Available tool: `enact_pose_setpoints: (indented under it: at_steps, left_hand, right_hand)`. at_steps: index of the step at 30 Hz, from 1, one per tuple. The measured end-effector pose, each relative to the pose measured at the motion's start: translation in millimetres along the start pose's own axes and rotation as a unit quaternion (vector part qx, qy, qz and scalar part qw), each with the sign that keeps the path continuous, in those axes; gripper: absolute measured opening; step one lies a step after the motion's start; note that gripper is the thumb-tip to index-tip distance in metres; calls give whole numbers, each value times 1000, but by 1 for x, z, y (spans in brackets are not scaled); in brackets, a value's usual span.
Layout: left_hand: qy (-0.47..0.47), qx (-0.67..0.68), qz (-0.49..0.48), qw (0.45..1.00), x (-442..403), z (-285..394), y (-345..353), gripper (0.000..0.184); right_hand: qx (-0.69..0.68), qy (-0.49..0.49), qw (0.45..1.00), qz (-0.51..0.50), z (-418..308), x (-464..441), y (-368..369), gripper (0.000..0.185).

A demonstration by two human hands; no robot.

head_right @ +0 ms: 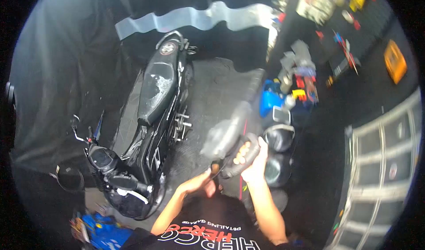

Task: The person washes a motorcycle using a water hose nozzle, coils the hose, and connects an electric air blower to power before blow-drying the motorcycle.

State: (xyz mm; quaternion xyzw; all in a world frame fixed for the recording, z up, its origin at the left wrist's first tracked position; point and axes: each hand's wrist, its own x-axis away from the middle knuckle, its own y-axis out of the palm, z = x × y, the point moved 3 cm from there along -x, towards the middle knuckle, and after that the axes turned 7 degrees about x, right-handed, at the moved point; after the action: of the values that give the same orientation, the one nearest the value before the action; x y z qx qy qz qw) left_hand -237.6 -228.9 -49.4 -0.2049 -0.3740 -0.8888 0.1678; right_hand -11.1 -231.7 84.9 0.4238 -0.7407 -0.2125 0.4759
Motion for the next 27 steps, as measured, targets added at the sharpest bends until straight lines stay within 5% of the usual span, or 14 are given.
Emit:
enact_pose_setpoints:
  at_steps: [3, 4, 5, 8, 11, 14, 16, 20, 23, 25, 26, 27]
  left_hand:
    - [34, -136, 45, 989, 27, 101, 5, 67]
    - [78, -178, 96, 976, 38, 148, 9, 47]
    - [246, -264, 171, 917, 35, 179, -7, 38]
    - [316, -233, 378, 838, 26, 282, -71, 25]
    - [301, -221, 418, 828, 20, 345, -152, 27]
    - [235, -349, 507, 752, 16, 330, -260, 32]
    - [145, -382, 511, 756, 25, 297, -268, 32]
    - [44, -250, 519, 816, 60, 304, -152, 23]
    - [94, -79, 568, 814, 60, 357, -50, 23]
    - [268, -223, 510, 786, 52, 398, -38, 22]
    - [313, -241, 508, 765, 46, 423, -42, 26]
    - [311, -287, 609, 670, 37, 449, -48, 28]
  right_hand:
    - [137, -74, 984, 84, -41, -75, 7, 41]
    - [252, -109, 960, 57, -60, -99, 5, 36]
    - [371, -116, 920, 50, -78, -119, 10, 35]
    - [705, 5, 708, -38, -138, -162, 27, 39]
    - [759, 140, 566, -289, -197, -201, 38, 38]
    - [518, 215, 721, -408, -243, -281, -21, 57]
    - [397, 202, 852, -277, -251, -317, -37, 68]
    - [205, 210, 954, -62, -251, -421, -48, 66]
    - [222, 198, 952, 70, -246, -520, -38, 66]
    - [472, 248, 846, -2, -252, -573, -40, 70]
    - [585, 306, 751, -19, -255, -588, -29, 70]
    - [591, 328, 734, -66, -260, -587, 0, 63]
